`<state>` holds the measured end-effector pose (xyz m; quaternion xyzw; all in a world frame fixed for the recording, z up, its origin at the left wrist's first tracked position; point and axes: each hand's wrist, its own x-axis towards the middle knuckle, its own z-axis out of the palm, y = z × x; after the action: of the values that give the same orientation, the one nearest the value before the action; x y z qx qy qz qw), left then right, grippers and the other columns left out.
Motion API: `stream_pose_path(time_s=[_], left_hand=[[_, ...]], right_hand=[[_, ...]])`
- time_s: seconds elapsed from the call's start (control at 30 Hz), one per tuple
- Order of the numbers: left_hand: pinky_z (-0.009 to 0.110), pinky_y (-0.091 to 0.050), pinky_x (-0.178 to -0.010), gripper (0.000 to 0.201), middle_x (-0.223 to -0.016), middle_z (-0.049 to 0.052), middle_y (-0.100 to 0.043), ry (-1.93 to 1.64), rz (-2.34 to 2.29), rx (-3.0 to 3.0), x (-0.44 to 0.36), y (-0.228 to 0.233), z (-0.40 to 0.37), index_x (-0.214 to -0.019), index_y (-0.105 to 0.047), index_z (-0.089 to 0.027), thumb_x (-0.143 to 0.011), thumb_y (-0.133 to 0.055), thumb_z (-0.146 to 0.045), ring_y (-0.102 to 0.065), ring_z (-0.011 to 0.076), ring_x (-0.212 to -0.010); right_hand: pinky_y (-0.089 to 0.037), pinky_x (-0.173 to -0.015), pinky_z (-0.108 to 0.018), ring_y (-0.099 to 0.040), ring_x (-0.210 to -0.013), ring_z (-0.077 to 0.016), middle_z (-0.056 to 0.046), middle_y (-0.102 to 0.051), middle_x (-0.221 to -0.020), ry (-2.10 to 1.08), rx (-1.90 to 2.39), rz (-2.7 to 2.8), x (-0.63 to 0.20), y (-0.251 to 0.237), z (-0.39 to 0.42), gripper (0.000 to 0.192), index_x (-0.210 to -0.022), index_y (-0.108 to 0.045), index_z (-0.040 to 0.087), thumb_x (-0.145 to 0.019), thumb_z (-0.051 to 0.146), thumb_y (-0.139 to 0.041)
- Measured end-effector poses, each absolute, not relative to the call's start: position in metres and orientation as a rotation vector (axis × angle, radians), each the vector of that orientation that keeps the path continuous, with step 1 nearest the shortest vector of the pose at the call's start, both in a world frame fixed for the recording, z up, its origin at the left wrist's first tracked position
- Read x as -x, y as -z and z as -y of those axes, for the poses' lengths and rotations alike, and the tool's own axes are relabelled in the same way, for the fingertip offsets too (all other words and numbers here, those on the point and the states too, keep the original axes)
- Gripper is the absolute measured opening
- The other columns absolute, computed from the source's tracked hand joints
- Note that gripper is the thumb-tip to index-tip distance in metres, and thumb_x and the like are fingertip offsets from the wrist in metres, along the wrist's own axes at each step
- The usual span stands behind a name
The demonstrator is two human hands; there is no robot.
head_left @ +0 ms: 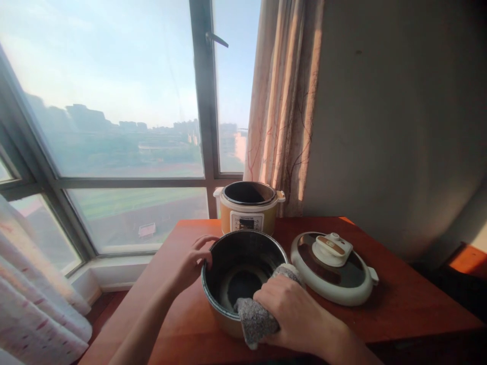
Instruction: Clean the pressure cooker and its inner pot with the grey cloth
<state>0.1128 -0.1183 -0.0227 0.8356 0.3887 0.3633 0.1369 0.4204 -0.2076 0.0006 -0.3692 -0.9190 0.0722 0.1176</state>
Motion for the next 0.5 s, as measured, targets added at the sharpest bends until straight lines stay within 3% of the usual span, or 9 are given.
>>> stream_pose_path(time_s=[0.17,0.27,0.4,0.5], left_hand=[[0.041,-0.050,-0.101,0.031,-0.142,0.014,-0.060,-0.939,-1.120,-2.252,-0.113,0.012,0.114,-0.064,-0.068,-0.018,-0.087,-0.047,-0.013,-0.062,0.0278,-0.123],[0.040,-0.050,-0.102,0.031,-0.145,0.013,-0.058,-0.908,-1.184,-2.242,-0.110,0.006,0.120,-0.078,-0.074,-0.020,-0.086,-0.045,-0.014,-0.062,0.0269,-0.125],[0.038,-0.051,-0.100,0.033,-0.126,0.011,-0.072,-1.029,-1.398,-2.220,-0.121,-0.009,0.134,-0.091,-0.075,-0.021,-0.084,-0.044,-0.014,-0.068,0.0238,-0.114],[0.035,-0.053,-0.097,0.033,-0.113,0.007,-0.076,-1.102,-1.410,-2.238,-0.145,-0.020,0.146,-0.099,-0.073,-0.021,-0.087,-0.044,-0.017,-0.070,0.0215,-0.105]], right_hand=[[-0.037,-0.082,-0.034,-0.061,-0.093,-0.0230,-0.002,-0.071,-0.097,-0.259,1.079,2.670,-0.421,-0.005,0.202,0.036,-0.092,-0.064,0.023,-0.075,0.051,-0.080],[-0.034,-0.103,-0.039,-0.060,-0.107,-0.0247,-0.002,-0.072,-0.107,-0.332,0.996,2.577,-0.426,-0.005,0.205,0.044,-0.106,-0.066,0.025,-0.074,0.051,-0.082],[-0.007,-0.124,-0.049,-0.050,-0.133,-0.0289,-0.003,-0.065,-0.134,-0.517,0.925,2.407,-0.444,0.004,0.207,0.072,-0.130,-0.061,0.030,-0.069,0.060,-0.084],[-0.013,-0.124,-0.050,-0.044,-0.141,-0.0289,-0.007,-0.055,-0.148,-0.630,1.045,2.033,-0.460,0.028,0.204,0.061,-0.137,-0.058,0.031,-0.084,0.059,-0.070]])
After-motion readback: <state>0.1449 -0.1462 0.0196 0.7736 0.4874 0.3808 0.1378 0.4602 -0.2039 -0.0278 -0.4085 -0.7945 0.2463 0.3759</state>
